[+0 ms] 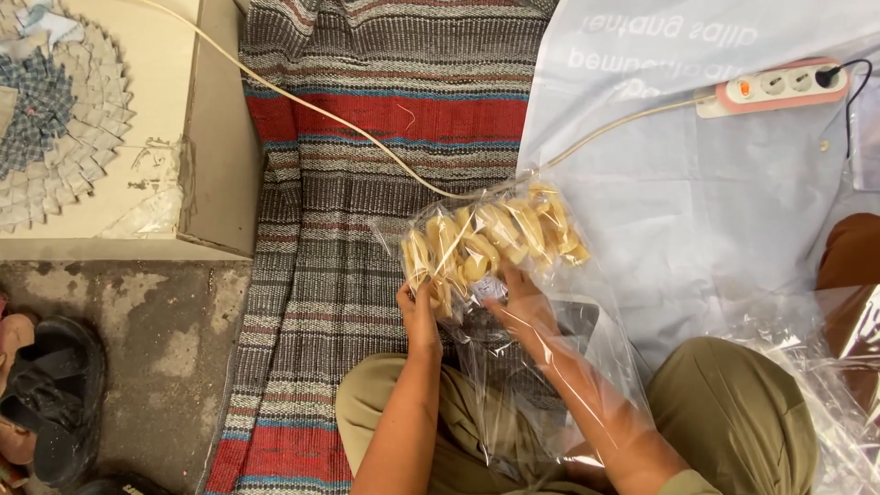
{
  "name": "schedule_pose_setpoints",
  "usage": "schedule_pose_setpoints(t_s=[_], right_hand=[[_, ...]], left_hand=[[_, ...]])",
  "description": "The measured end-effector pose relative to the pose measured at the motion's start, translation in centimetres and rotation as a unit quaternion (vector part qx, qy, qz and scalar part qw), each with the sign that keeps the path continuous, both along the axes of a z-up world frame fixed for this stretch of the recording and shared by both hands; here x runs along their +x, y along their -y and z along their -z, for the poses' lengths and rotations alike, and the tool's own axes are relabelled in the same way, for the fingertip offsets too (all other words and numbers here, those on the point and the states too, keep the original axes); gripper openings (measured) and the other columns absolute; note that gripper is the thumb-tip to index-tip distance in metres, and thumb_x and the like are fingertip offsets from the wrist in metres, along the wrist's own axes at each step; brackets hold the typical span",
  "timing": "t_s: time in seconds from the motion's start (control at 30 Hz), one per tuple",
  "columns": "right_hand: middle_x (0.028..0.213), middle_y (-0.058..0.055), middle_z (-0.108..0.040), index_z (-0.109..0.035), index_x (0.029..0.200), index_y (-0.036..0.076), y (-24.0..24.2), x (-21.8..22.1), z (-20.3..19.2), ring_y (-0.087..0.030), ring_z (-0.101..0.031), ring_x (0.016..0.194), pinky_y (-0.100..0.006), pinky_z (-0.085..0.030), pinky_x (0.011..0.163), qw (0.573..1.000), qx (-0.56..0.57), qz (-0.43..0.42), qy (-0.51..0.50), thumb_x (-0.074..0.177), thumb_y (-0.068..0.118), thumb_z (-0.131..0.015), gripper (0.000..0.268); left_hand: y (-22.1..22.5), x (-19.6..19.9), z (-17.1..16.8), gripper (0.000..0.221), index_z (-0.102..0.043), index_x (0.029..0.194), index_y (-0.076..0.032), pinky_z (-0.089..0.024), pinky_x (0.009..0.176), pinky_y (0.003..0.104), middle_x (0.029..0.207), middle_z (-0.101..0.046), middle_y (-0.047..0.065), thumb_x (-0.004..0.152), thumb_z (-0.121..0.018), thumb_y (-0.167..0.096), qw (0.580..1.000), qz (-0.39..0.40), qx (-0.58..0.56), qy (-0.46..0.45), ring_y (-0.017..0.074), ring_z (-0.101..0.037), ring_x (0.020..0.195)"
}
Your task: The person packs crescent-shaped bakery items into plastic sleeves and then places several filled sleeves into a larger plastic bag by hand.
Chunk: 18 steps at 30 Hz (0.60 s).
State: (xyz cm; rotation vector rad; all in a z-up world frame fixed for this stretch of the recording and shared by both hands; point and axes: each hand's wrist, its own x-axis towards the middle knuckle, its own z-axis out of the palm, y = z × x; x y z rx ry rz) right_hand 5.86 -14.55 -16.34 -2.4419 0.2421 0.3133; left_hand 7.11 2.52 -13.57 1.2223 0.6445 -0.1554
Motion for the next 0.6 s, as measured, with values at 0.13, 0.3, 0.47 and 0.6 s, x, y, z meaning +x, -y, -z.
schedule_pose_setpoints(t_s=[0.13,0.3,0.47,0.6], right_hand=[[0.147,-0.010,-0.049,-0.034,0.158,0.022,-0.6,-1.0,-4.6,-0.037,-0.059,0.129,-0.051,-0.055,0.104,0.997,-0.068,-0.027,-0.031,0.074,0.043,-0.087,0.101],[0.139,-0.014,-0.054,-0.048,0.152,0.016,-2.1,-1.4,-4.8,-0.036,-0.052,0.136,-0.050,-0.040,0.116,0.965,-0.146,-0.084,0.200,0.085,0.044,-0.077,0.078],[0.078,-0.013,-0.077,-0.081,0.090,0.011,-3.0,0.7,6.0,-0.034,-0.076,0.081,-0.045,-0.059,0.078,0.957,-0.212,-0.068,0.184,0.090,0.057,-0.064,0.050],[0.076,-0.005,-0.074,-0.078,0.090,0.021,-1.4,0.5,6.1,-0.027,-0.074,0.070,-0.037,-0.059,0.066,0.919,-0.234,-0.038,0.315,0.088,0.049,-0.072,0.028]], left_hand=[[-0.9,0.4,5.0,0.074,-0.032,0.150,-0.005,-0.046,0.105,0.053,0.141,-0.046,0.033,0.096,-0.065,-0.044,0.999,-0.040,-0.026,-0.021,0.0399,-0.052,0.126],[-0.9,0.5,6.3,0.071,-0.038,0.148,-0.006,-0.053,0.098,0.048,0.137,-0.051,0.027,0.098,-0.065,-0.049,0.998,-0.050,-0.045,-0.007,0.0349,-0.056,0.120],[-0.3,0.3,4.5,0.070,-0.038,0.149,-0.006,-0.057,0.092,0.045,0.134,-0.053,0.025,0.098,-0.064,-0.047,0.997,-0.058,-0.058,-0.012,0.0341,-0.059,0.115],[-0.1,0.5,2.8,0.070,-0.041,0.147,-0.007,-0.056,0.095,0.044,0.131,-0.056,0.023,0.096,-0.065,-0.049,0.997,-0.049,-0.056,-0.019,0.0321,-0.060,0.114]])
